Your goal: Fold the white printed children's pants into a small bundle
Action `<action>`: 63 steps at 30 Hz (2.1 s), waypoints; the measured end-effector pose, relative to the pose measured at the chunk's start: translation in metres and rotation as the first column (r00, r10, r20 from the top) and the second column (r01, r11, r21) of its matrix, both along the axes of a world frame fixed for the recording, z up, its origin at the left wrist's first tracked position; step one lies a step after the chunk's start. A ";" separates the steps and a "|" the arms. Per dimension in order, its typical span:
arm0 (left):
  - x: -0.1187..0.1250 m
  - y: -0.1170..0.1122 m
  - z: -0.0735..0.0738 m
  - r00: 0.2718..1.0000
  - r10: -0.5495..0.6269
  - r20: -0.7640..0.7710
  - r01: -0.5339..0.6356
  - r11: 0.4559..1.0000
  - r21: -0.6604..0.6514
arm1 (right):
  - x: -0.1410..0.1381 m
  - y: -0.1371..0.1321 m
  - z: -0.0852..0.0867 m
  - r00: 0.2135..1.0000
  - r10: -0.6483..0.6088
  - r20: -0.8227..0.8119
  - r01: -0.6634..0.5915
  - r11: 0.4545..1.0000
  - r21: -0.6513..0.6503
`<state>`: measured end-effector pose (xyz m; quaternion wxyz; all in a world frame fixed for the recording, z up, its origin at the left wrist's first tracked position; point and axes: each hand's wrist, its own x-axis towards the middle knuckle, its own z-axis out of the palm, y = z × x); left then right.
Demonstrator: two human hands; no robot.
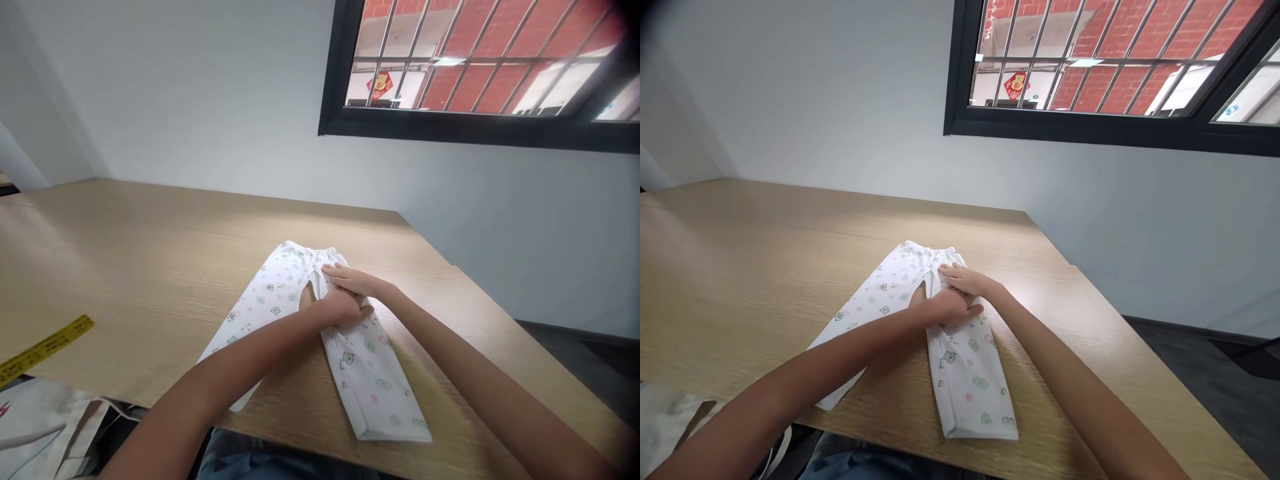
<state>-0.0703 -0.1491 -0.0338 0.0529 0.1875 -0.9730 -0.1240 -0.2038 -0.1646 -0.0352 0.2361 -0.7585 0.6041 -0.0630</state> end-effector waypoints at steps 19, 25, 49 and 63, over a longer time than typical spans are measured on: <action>0.099 0.143 -0.040 0.920 -0.102 -0.379 -0.063 0.915 -0.399 | 0.003 -0.030 -0.024 0.908 -0.303 -0.290 0.250 0.946 -0.206; 0.055 0.169 -0.047 0.772 -0.048 -0.633 -0.302 0.850 -0.432 | 0.006 -0.027 -0.022 0.896 -0.430 -0.108 0.386 0.877 -0.285; 0.082 0.155 -0.024 0.659 0.161 -0.735 -0.100 0.987 0.127 | -0.002 -0.019 -0.018 0.538 -0.456 0.709 0.668 0.744 -0.029; 0.237 0.085 0.038 0.400 0.912 0.091 -0.850 0.333 0.408 | 0.111 -0.092 0.027 0.389 -0.483 0.784 0.703 0.706 0.086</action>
